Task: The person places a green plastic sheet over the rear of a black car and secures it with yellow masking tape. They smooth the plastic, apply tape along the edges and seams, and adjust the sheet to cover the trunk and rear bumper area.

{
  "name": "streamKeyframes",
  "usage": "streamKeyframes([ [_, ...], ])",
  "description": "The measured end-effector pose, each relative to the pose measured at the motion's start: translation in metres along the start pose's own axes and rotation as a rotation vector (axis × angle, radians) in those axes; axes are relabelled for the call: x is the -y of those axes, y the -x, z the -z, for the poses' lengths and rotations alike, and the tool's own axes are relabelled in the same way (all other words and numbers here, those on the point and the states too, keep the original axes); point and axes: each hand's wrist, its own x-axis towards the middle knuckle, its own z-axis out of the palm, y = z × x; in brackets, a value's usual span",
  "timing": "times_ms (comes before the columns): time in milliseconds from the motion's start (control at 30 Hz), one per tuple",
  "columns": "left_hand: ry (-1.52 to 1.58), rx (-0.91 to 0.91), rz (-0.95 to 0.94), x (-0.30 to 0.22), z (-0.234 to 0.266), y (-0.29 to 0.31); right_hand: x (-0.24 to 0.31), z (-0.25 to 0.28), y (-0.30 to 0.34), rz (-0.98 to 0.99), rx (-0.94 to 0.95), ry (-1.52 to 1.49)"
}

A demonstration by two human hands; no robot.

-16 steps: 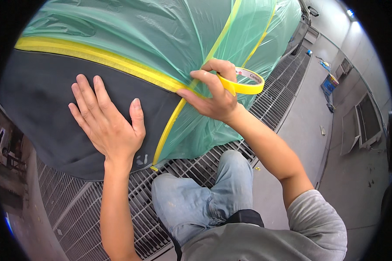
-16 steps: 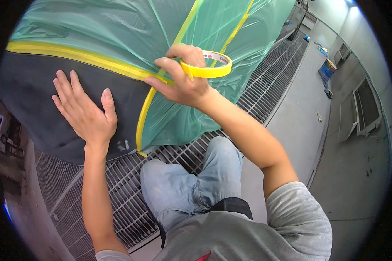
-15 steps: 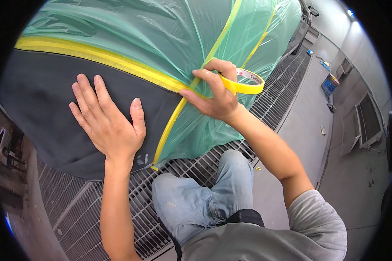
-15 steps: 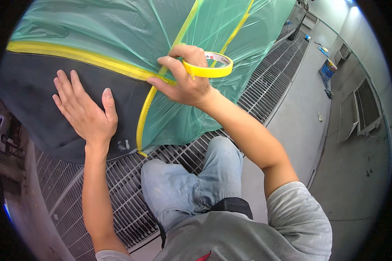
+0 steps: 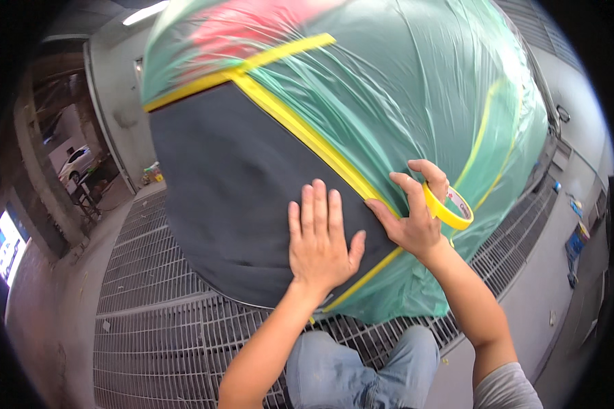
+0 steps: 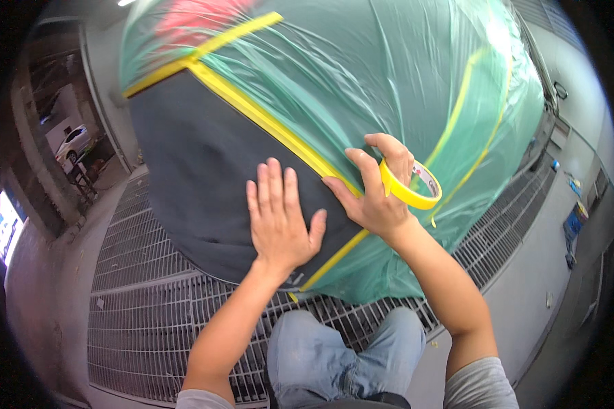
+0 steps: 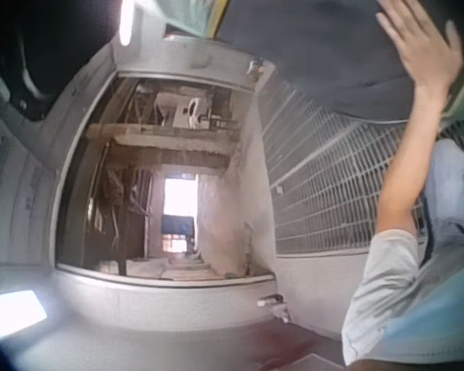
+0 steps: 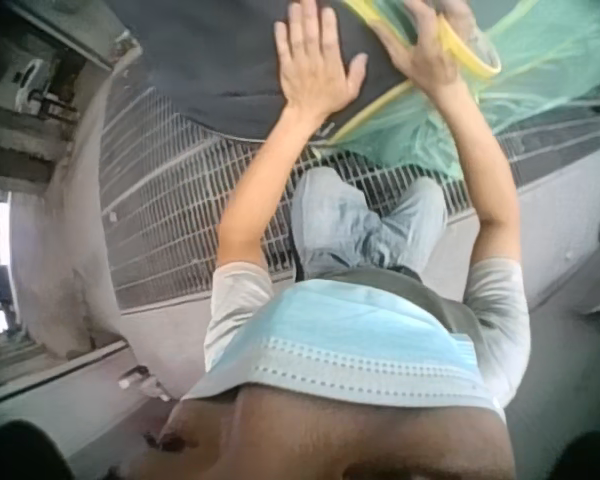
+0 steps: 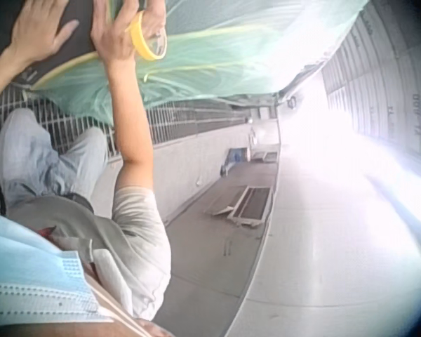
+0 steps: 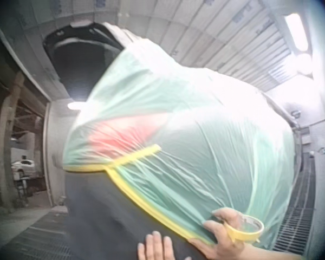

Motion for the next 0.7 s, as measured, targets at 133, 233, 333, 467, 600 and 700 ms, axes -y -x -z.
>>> streamKeyframes([
  [133,0.045,0.062,0.053,-0.003,0.003,0.004,0.013,-0.013,-0.035,-0.012,0.009,0.012],
  [233,0.069,0.073,0.046,-0.003,0.004,0.004,0.015,-0.026,-0.066,-0.064,0.029,0.033],
  [333,0.174,0.087,0.049,0.001,0.015,-0.001,0.019,-0.031,-0.089,-0.04,0.028,0.048],
  [467,0.212,-0.107,0.141,0.036,0.046,-0.032,0.025,-0.027,-0.111,-0.05,0.07,-0.058],
  [600,0.169,-0.311,0.437,0.122,0.073,-0.097,0.021,-0.001,-0.134,-0.007,0.212,-0.176],
  [700,0.281,-0.412,0.727,0.189,0.091,-0.141,0.014,0.026,-0.16,-0.032,0.387,-0.231],
])
